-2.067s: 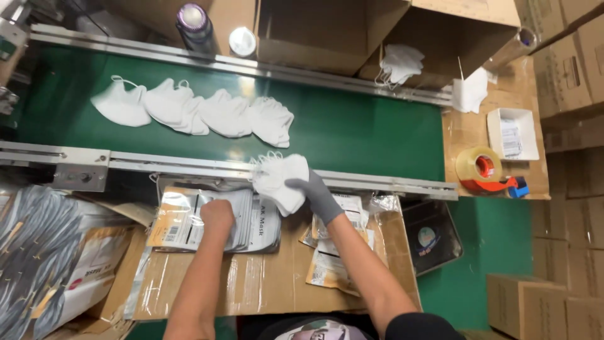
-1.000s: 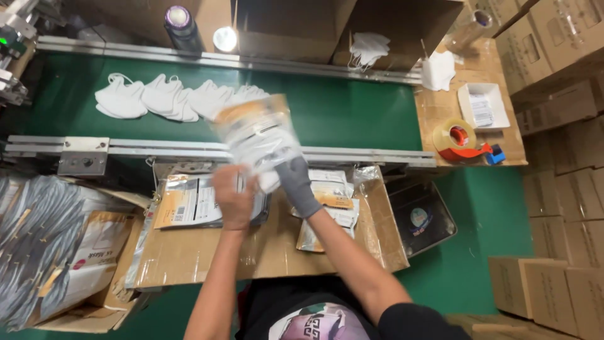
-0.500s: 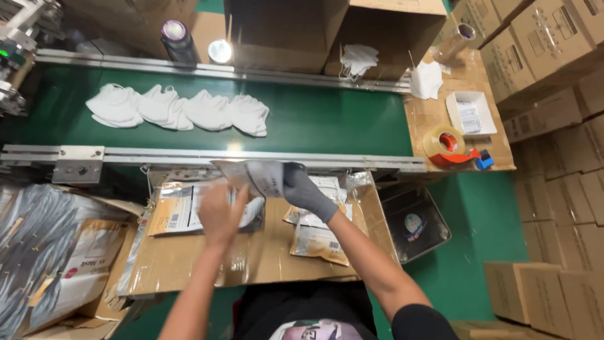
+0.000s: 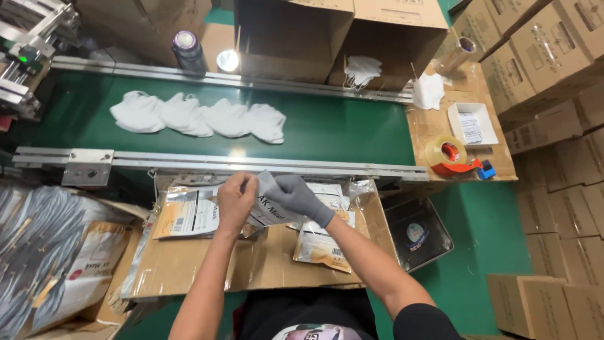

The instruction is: Manually packaging white face masks into individual plastic sleeves and organizing the packaged units into a larger cardboard shipping box.

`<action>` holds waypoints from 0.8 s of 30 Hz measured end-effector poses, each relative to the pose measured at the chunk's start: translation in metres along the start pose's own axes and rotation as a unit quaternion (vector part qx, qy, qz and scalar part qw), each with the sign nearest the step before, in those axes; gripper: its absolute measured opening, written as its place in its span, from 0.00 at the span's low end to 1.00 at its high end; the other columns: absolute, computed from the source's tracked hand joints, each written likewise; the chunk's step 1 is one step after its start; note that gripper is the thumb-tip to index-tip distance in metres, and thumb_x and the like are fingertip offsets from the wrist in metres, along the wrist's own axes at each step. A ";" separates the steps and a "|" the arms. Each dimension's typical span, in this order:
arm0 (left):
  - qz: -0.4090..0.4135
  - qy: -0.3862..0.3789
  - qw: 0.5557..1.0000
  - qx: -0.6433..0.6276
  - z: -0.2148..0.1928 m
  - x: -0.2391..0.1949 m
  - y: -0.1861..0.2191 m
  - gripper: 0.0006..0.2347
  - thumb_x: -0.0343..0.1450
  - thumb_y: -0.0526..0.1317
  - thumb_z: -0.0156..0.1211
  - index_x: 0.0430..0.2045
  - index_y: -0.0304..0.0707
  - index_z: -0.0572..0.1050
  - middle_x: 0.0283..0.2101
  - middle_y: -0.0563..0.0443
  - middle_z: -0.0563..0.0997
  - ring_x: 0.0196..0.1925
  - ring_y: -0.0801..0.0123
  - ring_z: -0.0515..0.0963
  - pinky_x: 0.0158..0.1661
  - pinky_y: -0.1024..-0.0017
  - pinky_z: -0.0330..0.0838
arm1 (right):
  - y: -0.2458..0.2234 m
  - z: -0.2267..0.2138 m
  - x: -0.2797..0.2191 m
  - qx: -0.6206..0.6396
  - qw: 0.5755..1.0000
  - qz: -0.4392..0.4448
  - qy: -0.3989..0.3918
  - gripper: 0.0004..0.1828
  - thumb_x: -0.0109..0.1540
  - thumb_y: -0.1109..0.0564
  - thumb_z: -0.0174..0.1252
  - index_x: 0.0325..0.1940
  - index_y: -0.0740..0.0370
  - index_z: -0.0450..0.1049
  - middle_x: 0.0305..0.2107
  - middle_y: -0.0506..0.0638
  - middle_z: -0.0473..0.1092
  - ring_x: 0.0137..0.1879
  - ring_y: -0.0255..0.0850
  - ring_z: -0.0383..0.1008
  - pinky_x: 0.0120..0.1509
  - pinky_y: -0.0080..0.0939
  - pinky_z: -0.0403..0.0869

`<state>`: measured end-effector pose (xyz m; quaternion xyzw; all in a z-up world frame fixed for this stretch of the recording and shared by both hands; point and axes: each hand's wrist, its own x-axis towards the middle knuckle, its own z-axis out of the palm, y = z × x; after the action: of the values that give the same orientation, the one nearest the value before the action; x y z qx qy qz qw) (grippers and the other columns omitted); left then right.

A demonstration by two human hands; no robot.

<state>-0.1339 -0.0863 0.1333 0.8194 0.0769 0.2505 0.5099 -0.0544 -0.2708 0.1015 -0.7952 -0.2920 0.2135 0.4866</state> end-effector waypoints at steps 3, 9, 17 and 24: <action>0.000 -0.060 0.998 -0.014 -0.016 0.007 0.038 0.06 0.70 0.39 0.63 0.29 0.33 0.79 0.29 0.44 0.82 0.29 0.60 0.81 0.33 0.67 0.72 | -0.056 -0.029 -0.002 0.064 0.996 -0.017 -0.057 0.17 0.65 0.48 0.60 0.46 0.65 0.79 0.33 0.45 0.76 0.40 0.27 0.71 0.45 0.34 0.73; -0.046 0.013 0.998 -0.028 0.011 0.007 -0.010 0.08 0.70 0.40 0.64 0.27 0.32 0.79 0.27 0.44 0.82 0.29 0.62 0.80 0.34 0.66 0.72 | -0.009 0.010 -0.042 0.121 0.991 0.052 -0.022 0.20 0.67 0.46 0.56 0.49 0.68 0.78 0.35 0.47 0.77 0.41 0.30 0.73 0.46 0.34 0.74; -0.258 -0.088 0.961 0.040 0.100 -0.091 -0.090 0.12 0.68 0.46 0.63 0.26 0.33 0.82 0.25 0.41 0.83 0.28 0.60 0.82 0.34 0.64 0.73 | 0.087 -0.099 -0.086 -0.235 0.948 0.152 -0.152 0.19 0.59 0.44 0.58 0.31 0.64 0.79 0.27 0.55 0.76 0.36 0.48 0.77 0.43 0.49 0.74; -0.078 -0.014 0.993 0.089 0.082 -0.018 -0.095 0.07 0.71 0.38 0.60 0.37 0.35 0.81 0.36 0.43 0.84 0.31 0.55 0.83 0.35 0.62 0.75 | 0.132 -0.140 0.024 -0.316 0.937 0.135 0.063 0.31 0.55 0.27 0.59 0.32 0.58 0.80 0.36 0.57 0.75 0.44 0.54 0.75 0.49 0.53 0.73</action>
<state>-0.0970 -0.1139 0.0149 0.8566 0.1554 0.1907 0.4537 0.0843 -0.3923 0.0420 -0.9517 -0.2034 0.1231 0.1941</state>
